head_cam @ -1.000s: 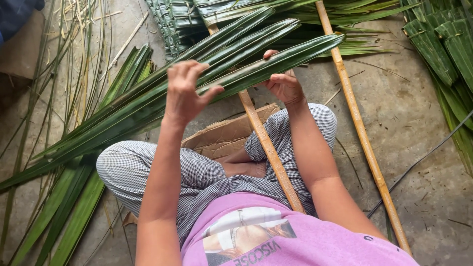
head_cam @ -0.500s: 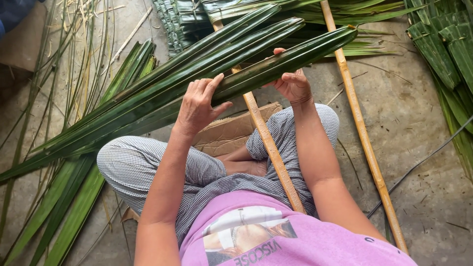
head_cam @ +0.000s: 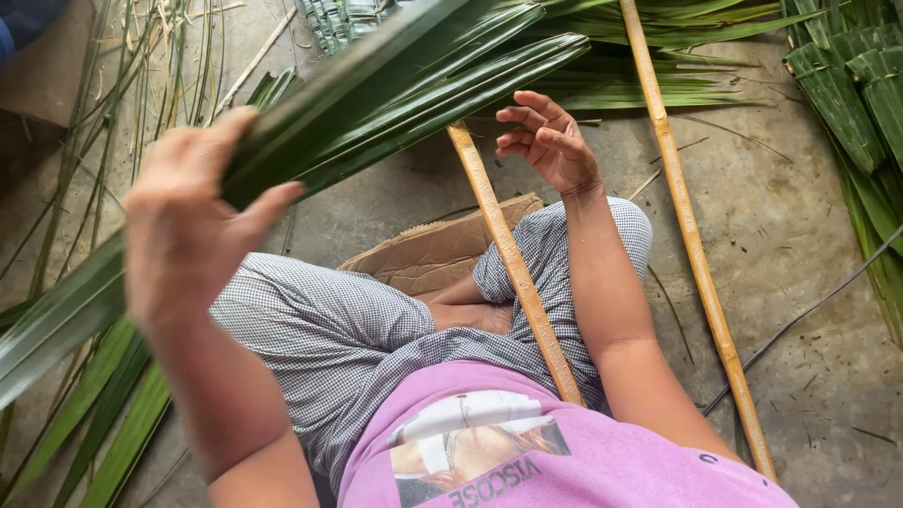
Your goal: The person folds long green leaves over a horizontal bamboo stick and secures them by threading a thin tying strip through the leaf layers. They work across the length of the stick to create a dense roofing panel.
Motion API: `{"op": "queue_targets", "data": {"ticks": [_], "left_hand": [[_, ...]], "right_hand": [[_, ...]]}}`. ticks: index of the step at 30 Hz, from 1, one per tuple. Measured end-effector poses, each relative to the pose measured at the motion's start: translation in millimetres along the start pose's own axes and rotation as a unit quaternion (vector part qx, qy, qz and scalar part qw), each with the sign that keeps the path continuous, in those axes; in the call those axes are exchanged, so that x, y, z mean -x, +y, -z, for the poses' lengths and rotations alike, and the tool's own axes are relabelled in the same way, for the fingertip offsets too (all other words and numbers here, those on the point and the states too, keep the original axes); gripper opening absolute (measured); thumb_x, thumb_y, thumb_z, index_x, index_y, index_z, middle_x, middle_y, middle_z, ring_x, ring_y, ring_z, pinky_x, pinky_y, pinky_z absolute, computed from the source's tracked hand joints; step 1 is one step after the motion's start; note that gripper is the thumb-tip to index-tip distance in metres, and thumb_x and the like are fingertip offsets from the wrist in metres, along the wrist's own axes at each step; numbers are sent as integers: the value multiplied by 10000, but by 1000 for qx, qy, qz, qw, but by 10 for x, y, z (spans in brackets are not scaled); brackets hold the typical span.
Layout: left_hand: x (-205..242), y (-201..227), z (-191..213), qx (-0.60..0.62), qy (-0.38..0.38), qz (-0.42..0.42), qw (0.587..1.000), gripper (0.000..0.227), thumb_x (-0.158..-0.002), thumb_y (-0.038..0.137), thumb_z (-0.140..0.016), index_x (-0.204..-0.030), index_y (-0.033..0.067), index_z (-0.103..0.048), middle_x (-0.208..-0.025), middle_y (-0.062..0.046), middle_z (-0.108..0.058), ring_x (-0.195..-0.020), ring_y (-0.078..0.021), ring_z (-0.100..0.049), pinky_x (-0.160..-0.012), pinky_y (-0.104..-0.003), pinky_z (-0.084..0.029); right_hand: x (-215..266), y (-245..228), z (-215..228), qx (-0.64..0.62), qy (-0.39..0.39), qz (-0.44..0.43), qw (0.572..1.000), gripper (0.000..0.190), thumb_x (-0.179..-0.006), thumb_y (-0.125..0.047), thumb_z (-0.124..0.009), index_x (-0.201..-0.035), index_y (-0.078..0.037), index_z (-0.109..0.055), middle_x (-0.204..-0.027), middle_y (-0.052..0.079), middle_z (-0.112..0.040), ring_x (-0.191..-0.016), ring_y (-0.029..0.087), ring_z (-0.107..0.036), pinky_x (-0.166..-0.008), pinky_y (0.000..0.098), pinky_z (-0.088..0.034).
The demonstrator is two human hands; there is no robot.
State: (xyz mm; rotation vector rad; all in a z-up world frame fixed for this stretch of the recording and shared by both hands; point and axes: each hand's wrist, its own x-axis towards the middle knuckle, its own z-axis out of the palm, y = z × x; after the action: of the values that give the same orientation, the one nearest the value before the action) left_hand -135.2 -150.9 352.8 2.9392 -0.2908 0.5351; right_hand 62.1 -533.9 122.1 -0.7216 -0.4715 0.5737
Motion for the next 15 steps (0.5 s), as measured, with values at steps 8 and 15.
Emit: {"op": "queue_targets", "data": {"ticks": [8,15], "left_hand": [[1543,-982,138,62,-14,233,970,661,-900,110,-921,-1475,-119,-688,-1327,-294,-705,-1172,-383,-636,-1040,-458,-474],[2902,-1326,163,144,-201,611,752,745,-784,129,-826,-1491,94,-595,-1474,-306,-545,-1354,-448,-490,-1142,-574,-348]], "right_hand": [[-23,-3,-114,23,90,-39,995,490,-959,-151,-738,-1416,-52,-592,-1328,208,-675,-1028,313,-748,-946,441,-638],[-57,37,-138,35,120,-55,991,466,-976,-149,-721,-1413,-53,-592,-1288,189,-703,-1014,311,-755,-914,434,-646]]}}
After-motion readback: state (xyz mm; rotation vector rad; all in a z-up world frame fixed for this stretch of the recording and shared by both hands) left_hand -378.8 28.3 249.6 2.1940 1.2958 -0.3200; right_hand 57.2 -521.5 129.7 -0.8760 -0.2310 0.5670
